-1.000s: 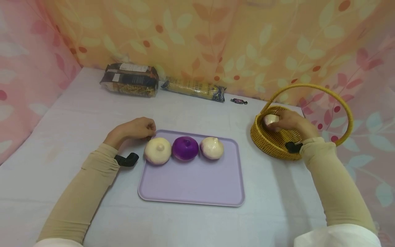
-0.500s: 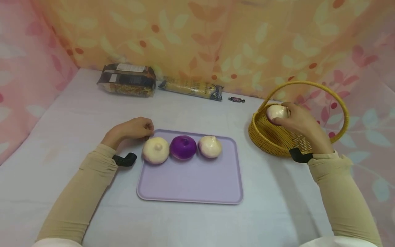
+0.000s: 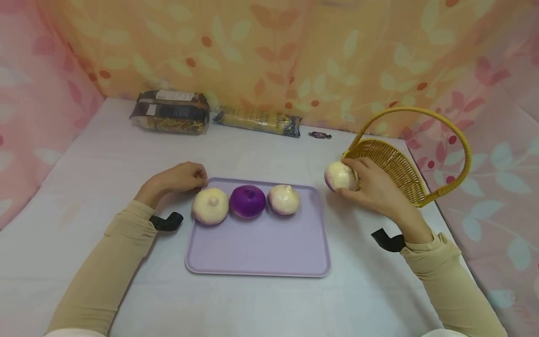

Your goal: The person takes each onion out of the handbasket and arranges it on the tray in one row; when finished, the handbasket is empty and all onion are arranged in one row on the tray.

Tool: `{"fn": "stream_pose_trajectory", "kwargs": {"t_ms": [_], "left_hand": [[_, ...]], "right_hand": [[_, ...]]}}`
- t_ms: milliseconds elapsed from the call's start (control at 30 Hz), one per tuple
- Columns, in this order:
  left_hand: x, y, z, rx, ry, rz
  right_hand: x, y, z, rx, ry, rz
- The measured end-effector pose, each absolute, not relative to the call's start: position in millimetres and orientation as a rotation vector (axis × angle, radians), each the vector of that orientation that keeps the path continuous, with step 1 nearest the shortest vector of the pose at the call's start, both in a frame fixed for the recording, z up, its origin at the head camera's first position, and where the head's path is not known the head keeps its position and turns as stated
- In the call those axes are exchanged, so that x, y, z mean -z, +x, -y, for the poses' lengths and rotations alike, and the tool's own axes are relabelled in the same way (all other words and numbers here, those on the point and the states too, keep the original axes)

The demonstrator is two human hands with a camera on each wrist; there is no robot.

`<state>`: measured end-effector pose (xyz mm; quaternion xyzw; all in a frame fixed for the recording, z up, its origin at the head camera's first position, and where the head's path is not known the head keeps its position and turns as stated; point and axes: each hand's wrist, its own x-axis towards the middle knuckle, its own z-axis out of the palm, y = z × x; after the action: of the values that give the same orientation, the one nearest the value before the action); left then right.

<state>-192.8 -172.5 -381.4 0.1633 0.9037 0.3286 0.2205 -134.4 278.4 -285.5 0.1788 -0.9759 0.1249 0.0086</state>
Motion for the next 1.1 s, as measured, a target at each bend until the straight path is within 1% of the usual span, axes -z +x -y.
{"fn": "stream_pose_trajectory", "kwargs": {"t_ms": [267, 467, 733, 1100], "left_hand": [[385, -192, 173, -0.945, 0.450, -2.497], [382, -191, 173, -0.952, 0.447, -2.498], [382, -190, 173, -0.944, 0.451, -2.504], [382, -191, 173, -0.916, 0.447, -2.528]], "right_hand": [[317, -119, -260, -0.333, 0.668, 3.099], [331, -110, -256, -0.348, 0.669, 3.117], [341, -108, -250, -0.361, 0.689, 3.082], [344, -108, -245, -0.345, 0.733, 3.066]]}}
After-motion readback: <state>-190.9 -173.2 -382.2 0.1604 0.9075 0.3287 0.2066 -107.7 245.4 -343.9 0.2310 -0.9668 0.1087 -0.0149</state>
